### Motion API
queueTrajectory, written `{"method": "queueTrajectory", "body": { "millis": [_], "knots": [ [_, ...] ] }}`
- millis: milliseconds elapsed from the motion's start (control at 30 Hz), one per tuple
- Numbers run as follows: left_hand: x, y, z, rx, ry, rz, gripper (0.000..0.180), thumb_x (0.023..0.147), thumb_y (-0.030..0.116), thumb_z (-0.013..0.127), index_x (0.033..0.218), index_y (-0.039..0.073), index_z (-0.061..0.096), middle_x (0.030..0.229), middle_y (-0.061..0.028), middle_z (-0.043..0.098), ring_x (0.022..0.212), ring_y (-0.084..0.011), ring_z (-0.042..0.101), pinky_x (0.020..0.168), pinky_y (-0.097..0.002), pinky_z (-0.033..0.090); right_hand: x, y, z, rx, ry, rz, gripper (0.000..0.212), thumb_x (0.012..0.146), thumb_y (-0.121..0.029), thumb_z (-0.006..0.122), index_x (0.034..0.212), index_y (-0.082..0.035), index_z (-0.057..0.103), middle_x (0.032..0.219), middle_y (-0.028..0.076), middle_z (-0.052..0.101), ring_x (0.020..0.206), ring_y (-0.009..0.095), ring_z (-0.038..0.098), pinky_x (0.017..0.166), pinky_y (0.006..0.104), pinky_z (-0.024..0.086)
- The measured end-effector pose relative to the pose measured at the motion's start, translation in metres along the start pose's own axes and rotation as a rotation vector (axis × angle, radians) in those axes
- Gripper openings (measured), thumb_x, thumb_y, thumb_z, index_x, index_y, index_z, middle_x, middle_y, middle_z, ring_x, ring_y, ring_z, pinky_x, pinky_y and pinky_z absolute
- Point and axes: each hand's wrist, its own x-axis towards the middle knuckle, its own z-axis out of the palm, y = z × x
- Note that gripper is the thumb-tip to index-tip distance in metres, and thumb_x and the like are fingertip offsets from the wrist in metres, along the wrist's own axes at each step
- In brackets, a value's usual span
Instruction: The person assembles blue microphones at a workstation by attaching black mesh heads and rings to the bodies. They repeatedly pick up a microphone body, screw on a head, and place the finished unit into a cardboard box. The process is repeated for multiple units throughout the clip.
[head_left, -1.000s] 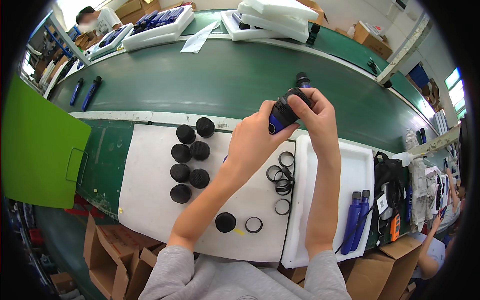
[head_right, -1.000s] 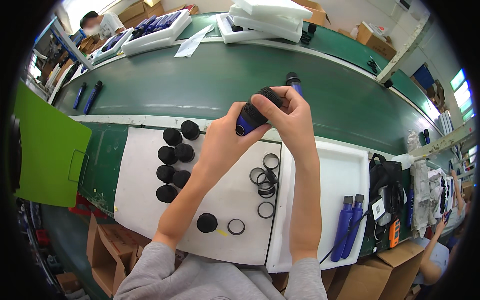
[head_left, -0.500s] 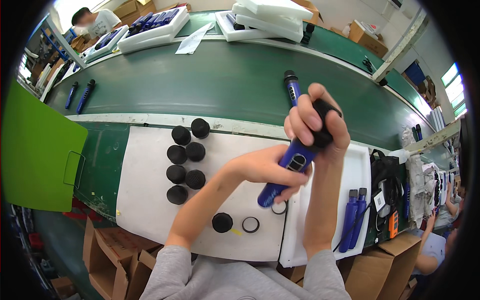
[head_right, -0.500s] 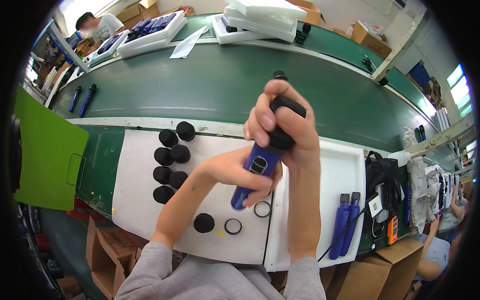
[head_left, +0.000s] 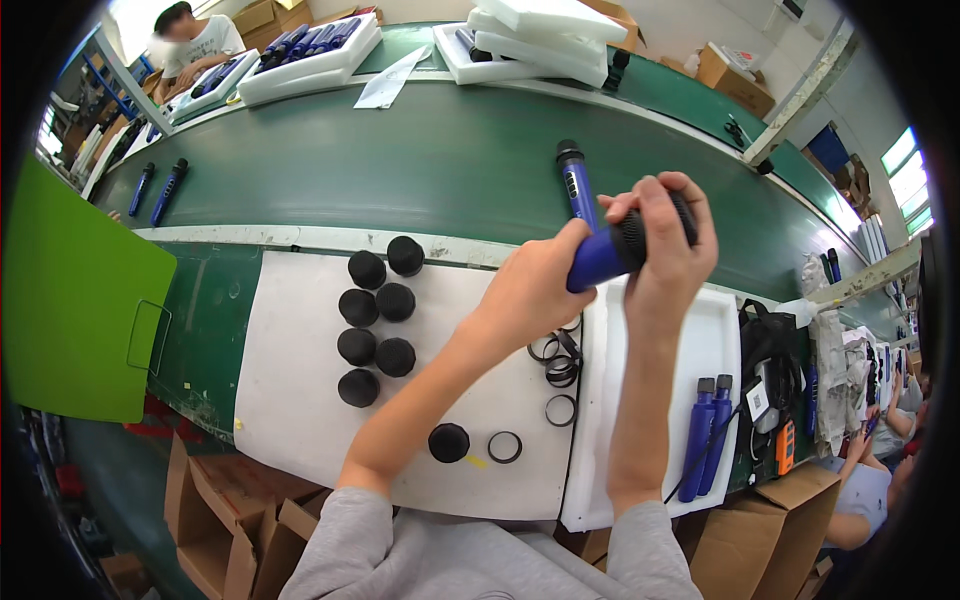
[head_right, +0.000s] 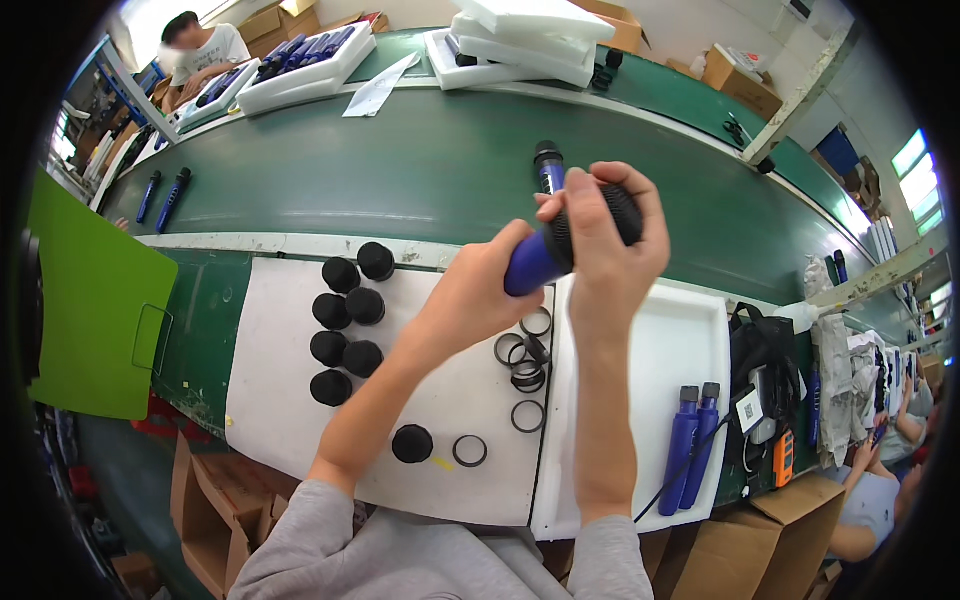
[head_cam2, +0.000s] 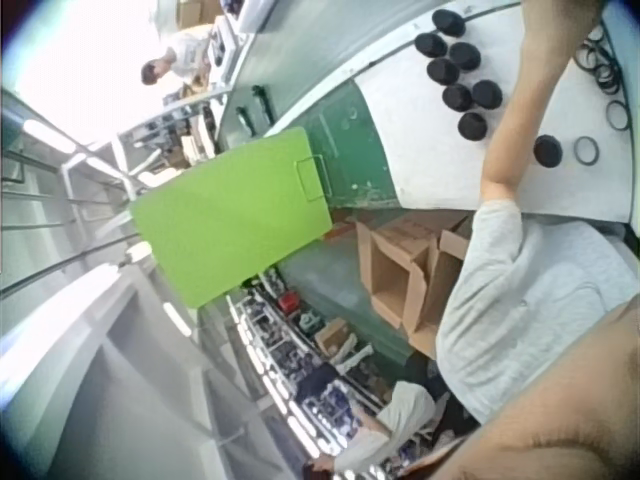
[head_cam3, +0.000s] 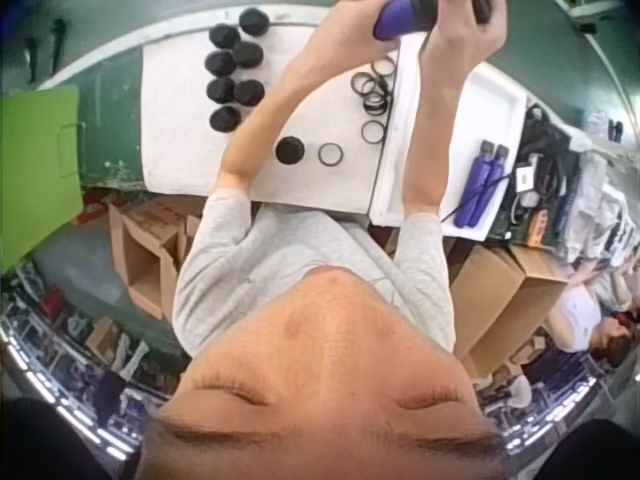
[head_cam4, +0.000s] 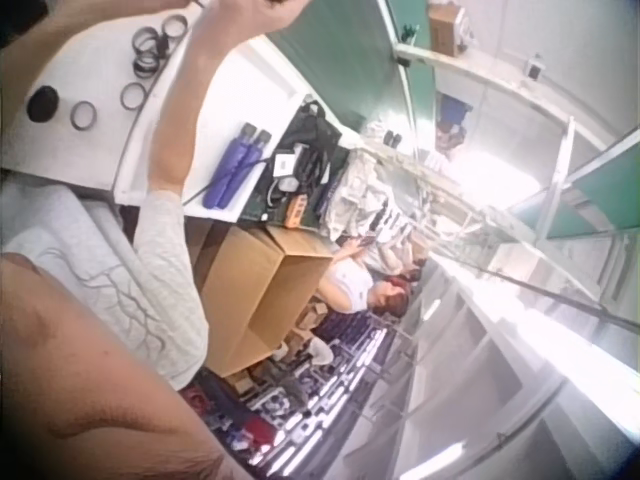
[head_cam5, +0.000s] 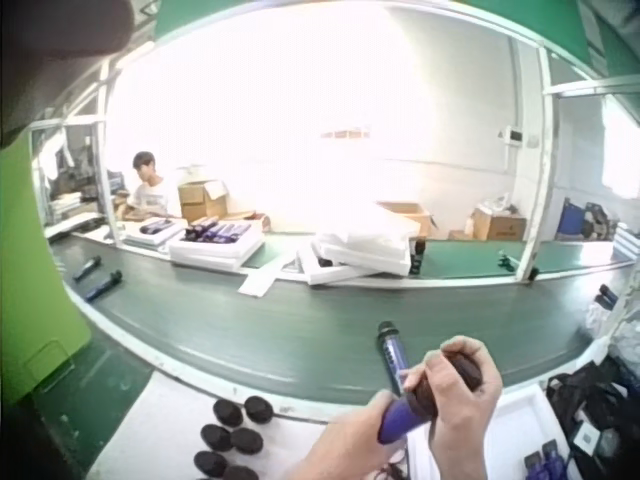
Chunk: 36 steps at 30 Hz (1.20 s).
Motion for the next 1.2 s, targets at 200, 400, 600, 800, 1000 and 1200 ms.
{"method": "queueTrajectory", "body": {
  "millis": [200, 400, 600, 800, 1000, 1200],
  "knots": [
    [-0.012, -0.002, -0.027, -0.778, -0.828, -0.347, 0.028, 0.077, 0.015, 0.076, 0.093, 0.001, 0.058, 0.073, -0.0042, 0.063, 0.058, -0.0109, 0.061, 0.051, -0.026, 0.047, 0.013, 0.002, -0.024, 0.708, -0.65, 0.28, 0.016, 0.085, -0.004, 0.063, 0.099, 0.0, 0.057, 0.077, 0.007, 0.058, 0.064, 0.017, 0.06, 0.083, 0.0462, 0.057],
    [-0.004, -0.019, 0.006, -0.057, 0.011, -0.004, 0.036, 0.076, 0.012, 0.076, 0.099, 0.0, 0.051, 0.072, -0.0184, 0.063, 0.061, -0.0355, 0.063, 0.059, -0.0407, 0.051, 0.001, 0.001, 0.001, -0.019, -0.082, 0.094, 0.031, 0.089, -0.003, 0.067, 0.116, 0.008, 0.059, 0.081, 0.008, 0.062, 0.071, 0.016, 0.063, 0.085, 0.0432, 0.057],
    [-0.009, 0.002, -0.013, -0.972, -0.894, -0.275, 0.021, 0.082, 0.013, 0.072, 0.09, 0.003, 0.055, 0.07, -0.0058, 0.063, 0.053, -0.0135, 0.062, 0.049, -0.0292, 0.048, 0.016, -0.004, -0.03, 0.557, -0.58, 0.248, 0.043, 0.088, -0.009, 0.066, 0.127, 0.005, 0.057, 0.078, 0.006, 0.055, 0.067, 0.017, 0.06, 0.086, 0.0476, 0.057],
    [-0.004, -0.012, 0.001, -0.192, -0.13, 0.055, 0.043, 0.073, 0.015, 0.078, 0.105, -0.002, 0.053, 0.07, -0.0151, 0.063, 0.066, -0.0274, 0.069, 0.06, -0.037, 0.053, 0.003, -0.003, -0.004, -0.011, -0.221, 0.053, 0.05, 0.088, -0.011, 0.064, 0.132, 0.01, 0.052, 0.077, 0.006, 0.056, 0.068, 0.016, 0.06, 0.085, 0.0462, 0.057],
    [-0.006, -0.004, -0.005, -0.49, -0.429, -0.199, 0.029, 0.079, 0.013, 0.071, 0.099, -0.002, 0.056, 0.071, -0.0107, 0.064, 0.059, -0.0198, 0.064, 0.058, -0.0335, 0.051, 0.005, -0.005, -0.006, 0.114, -0.235, 0.098, 0.057, 0.09, -0.013, 0.062, 0.139, 0.01, 0.045, 0.076, 0.004, 0.054, 0.065, 0.014, 0.058, 0.084, 0.0452, 0.058],
    [-0.004, -0.008, -0.007, -0.368, -0.33, 0.057, 0.03, 0.078, 0.015, 0.077, 0.094, 0.0, 0.057, 0.07, -0.009, 0.063, 0.063, -0.0199, 0.065, 0.06, -0.0331, 0.05, 0.008, -0.012, -0.014, 0.092, -0.416, 0.065, 0.07, 0.09, -0.018, 0.064, 0.144, 0.015, 0.035, 0.075, 0.003, 0.051, 0.067, 0.013, 0.06, 0.086, 0.0448, 0.059]
  ]
}}
